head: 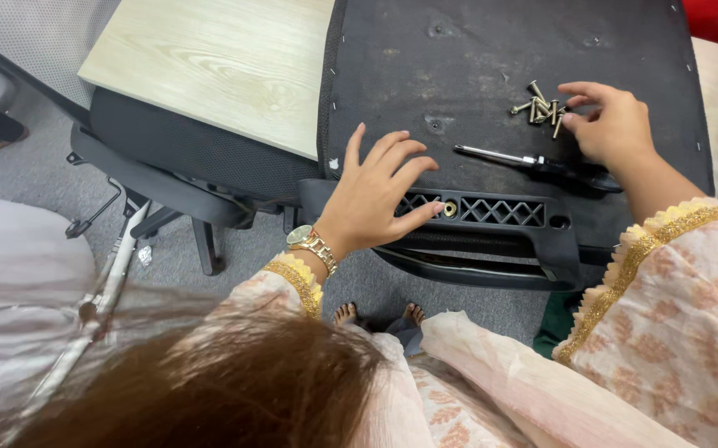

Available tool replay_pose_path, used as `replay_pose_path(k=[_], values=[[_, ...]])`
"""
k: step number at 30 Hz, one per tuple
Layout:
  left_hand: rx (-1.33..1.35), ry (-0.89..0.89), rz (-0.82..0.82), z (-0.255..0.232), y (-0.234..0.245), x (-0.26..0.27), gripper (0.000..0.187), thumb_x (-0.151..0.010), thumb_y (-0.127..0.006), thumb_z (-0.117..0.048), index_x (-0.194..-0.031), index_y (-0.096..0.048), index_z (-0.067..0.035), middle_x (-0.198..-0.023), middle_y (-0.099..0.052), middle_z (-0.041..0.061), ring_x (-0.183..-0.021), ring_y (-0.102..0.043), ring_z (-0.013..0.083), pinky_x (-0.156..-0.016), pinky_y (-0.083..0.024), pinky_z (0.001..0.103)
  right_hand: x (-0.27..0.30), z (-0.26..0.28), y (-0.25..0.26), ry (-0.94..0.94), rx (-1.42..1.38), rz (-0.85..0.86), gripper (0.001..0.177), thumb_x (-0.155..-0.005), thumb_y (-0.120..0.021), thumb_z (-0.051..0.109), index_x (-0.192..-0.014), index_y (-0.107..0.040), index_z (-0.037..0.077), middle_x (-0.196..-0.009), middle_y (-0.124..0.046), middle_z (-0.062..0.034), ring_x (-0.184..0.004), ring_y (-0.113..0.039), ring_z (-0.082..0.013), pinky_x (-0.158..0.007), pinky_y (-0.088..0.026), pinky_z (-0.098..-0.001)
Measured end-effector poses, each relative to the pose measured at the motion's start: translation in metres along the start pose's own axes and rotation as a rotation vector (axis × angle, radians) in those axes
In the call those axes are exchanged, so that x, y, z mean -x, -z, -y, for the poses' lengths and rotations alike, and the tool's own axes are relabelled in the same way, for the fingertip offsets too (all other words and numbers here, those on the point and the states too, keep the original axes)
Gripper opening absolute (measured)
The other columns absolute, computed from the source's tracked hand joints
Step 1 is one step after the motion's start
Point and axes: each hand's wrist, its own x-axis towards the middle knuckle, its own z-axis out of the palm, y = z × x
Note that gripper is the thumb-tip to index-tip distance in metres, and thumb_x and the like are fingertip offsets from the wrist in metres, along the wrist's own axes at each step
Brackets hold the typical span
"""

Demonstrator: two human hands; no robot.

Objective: The person removes a chair seat from its gas lift and then attaches a plastic frame to the underside of the seat using a screwdriver and screws. The person handles the seat, frame, screws, and screwdriver throughout the process.

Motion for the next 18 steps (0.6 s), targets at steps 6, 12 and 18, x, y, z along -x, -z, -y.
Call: replay_pose_path(k=[6, 12, 18], values=[[-0.021, 0.036, -0.031, -0.009, -0.009, -0.005, 0.042, -0.097, -0.067, -0.044, -0.125, -0.062, -0.013, -0.137, -0.056, 0.010, -0.142, -0.044, 0.0314, -0.121, -0.017, 0.067, -0.013, -0.015, 0.001, 0.072, 0.134, 0.048, 0.033, -0.087, -0.084, 0.006, -0.119, -0.080, 0.015, -0.102, -0.075, -0.0091, -0.087, -0.069, -0.0158, -0.082, -0.058, -0.0327], [-0.021, 0.119, -0.056, -0.014, -0.015, -0.004, 0.031, -0.100, -0.066, -0.035, -0.122, -0.062, -0.013, -0.136, -0.056, 0.008, -0.141, -0.044, 0.0301, -0.122, -0.020, 0.065, -0.003, -0.023, 0.008, -0.067, -0.151, -0.007, 0.025, -0.089, -0.083, 0.005, -0.112, -0.074, 0.003, -0.101, -0.075, -0.0097, -0.085, -0.071, -0.0132, -0.079, -0.058, -0.0278], [0.316, 0.317, -0.099, -0.029, -0.023, -0.028, 0.020, -0.100, -0.066, -0.020, -0.115, -0.070, -0.008, -0.121, -0.065, 0.008, -0.101, -0.066, 0.0239, -0.095, -0.053, 0.039, 0.024, 0.014, 0.033, -0.272, -1.002, 0.136, 0.031, -0.095, -0.071, -0.004, -0.125, -0.062, -0.001, -0.107, -0.074, -0.0119, -0.094, -0.074, -0.0187, -0.085, -0.063, -0.0276]])
